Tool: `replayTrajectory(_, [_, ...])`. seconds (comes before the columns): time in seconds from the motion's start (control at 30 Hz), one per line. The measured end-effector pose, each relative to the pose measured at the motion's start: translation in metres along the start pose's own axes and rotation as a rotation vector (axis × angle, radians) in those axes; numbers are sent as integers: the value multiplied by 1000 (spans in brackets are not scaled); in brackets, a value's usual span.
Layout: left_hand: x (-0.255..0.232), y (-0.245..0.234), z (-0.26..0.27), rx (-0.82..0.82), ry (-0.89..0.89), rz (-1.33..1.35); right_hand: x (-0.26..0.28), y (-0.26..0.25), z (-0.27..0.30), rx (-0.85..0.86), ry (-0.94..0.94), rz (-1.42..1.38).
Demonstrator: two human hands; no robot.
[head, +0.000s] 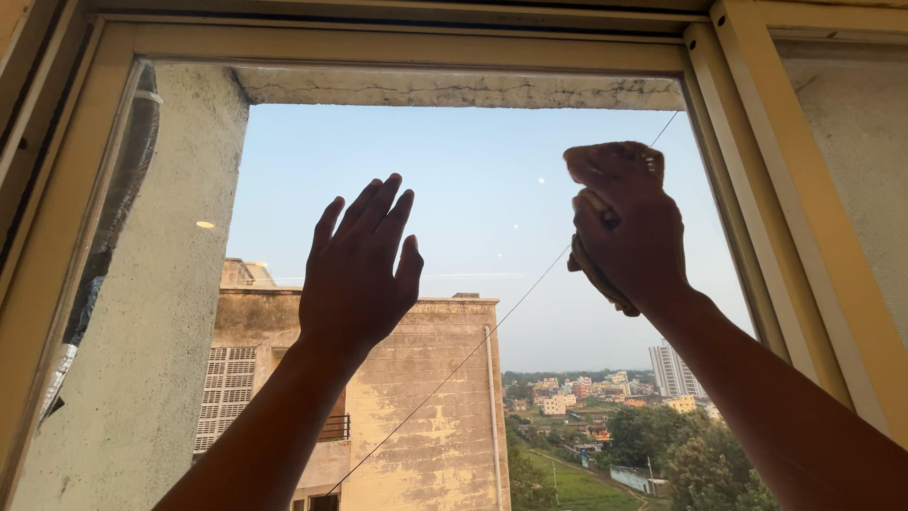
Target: The person wipes a window pane with a yellow cloth, moving the cloth in circular and vertical motions across the glass surface. The person uses one hand to hold the cloth and the other to stabilize against the window frame.
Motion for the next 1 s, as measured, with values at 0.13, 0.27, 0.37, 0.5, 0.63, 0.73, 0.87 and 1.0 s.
replayTrajectory(0.13, [0, 0, -1, -6, -17, 19, 9, 17, -6, -97, 80, 131])
replayTrajectory(0.27, [0, -1, 0, -2, -18, 22, 49, 42, -15, -36, 90, 92])
replayTrajectory(0.37, [0, -3, 1, -5, -22, 26, 83, 48, -23, 27, -54, 55])
replayTrajectory(0.5, [-2, -5, 0, -10, -20, 31, 95, 33, -22, 110, -286, -50])
replayTrajectory(0.63, [-1, -5, 1, -8, -18, 25, 73, 17, -18, 201, -456, -211])
replayTrajectory(0.73, [0, -5, 1, -24, -18, 17, 40, 3, -6, 192, -212, -122])
replayTrajectory(0.87, [1, -4, 2, -19, -37, 12, 5, -2, 5, -87, 246, 12])
replayTrajectory(1.0, [1, -4, 2, -37, -16, 13, 25, 24, -2, -94, 208, 240])
Point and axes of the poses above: each hand's wrist, its own z-axis away from the middle knuckle, its own y-axis out of the palm, x = y × z, the point moved 4 cm from there along -z, towards the middle knuckle, and after that the axes turned 14 degrees about -y, right-handed, at the moved point
